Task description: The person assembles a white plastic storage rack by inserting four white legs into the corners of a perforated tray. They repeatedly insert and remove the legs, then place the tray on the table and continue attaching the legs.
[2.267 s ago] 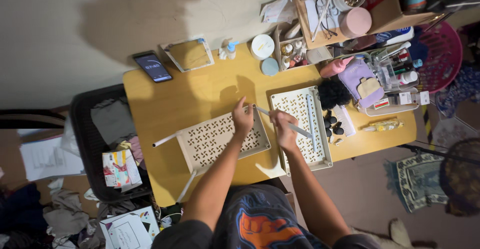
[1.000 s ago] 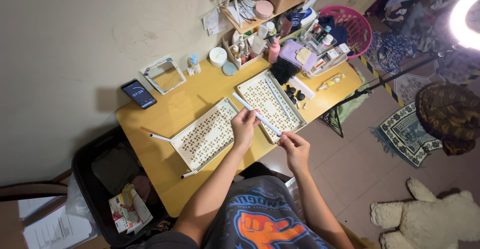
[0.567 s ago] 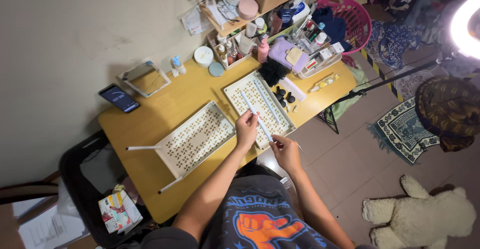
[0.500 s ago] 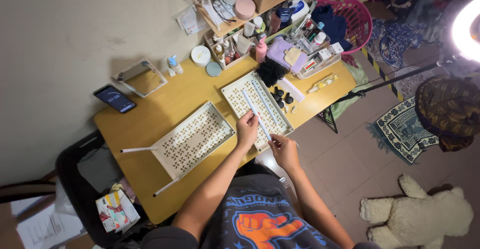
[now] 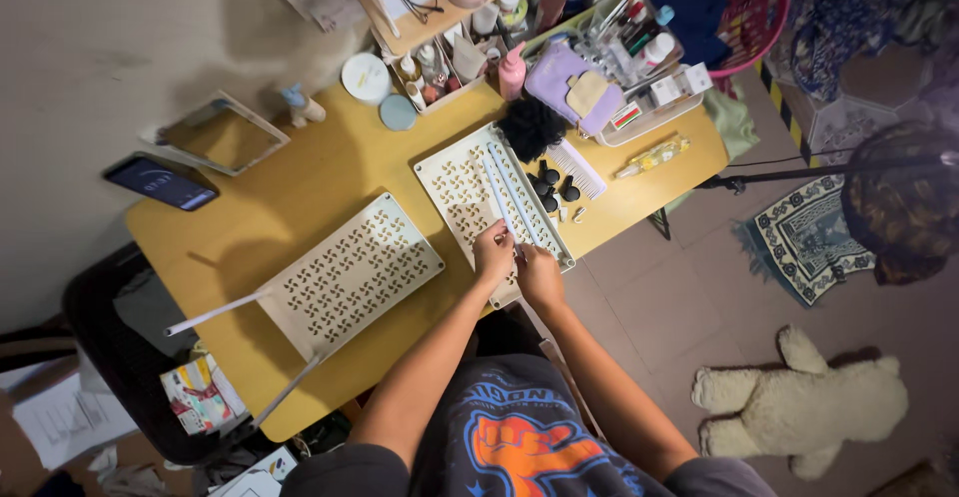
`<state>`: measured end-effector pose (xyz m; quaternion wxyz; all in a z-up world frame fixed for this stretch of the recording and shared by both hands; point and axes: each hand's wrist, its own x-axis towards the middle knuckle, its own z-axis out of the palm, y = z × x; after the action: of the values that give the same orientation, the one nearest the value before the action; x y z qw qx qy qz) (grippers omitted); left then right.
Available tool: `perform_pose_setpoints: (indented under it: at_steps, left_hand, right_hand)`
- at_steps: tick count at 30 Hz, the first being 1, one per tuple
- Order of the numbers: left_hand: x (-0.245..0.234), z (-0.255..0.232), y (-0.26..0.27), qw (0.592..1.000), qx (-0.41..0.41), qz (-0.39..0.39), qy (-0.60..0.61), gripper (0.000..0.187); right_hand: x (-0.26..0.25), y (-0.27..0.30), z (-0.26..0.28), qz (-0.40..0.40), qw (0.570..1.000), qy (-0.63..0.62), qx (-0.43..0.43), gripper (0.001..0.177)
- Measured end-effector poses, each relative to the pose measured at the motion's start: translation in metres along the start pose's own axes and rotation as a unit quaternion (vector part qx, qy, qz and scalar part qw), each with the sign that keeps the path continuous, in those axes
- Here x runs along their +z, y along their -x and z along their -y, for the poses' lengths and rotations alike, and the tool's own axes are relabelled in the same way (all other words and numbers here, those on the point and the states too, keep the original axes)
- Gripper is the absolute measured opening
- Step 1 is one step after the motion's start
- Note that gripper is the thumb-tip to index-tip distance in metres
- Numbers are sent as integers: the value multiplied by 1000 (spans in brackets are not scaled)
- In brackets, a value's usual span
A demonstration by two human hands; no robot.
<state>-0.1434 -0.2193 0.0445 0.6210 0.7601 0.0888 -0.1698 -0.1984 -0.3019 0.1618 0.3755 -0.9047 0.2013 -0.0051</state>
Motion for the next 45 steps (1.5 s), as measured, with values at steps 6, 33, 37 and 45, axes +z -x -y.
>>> perform_pose_setpoints:
  at_steps: [6, 33, 37, 45]
  left_hand:
    - [20, 33, -30, 1000, -3, -13, 4, 29]
    - [38, 58, -57, 999, 3, 12, -31, 29]
    - [39, 61, -56, 1000, 6, 13, -12, 30]
    - [35, 74, -55, 999, 25, -10, -29, 27]
  right_hand:
    - [30, -35, -32, 41, 998, 47, -30, 7]
    - [62, -63, -82, 3, 994, 100, -40, 16]
    - [58, -61, -76, 5, 996, 90, -24, 18]
    - [51, -55, -65, 23, 992, 125, 1, 20]
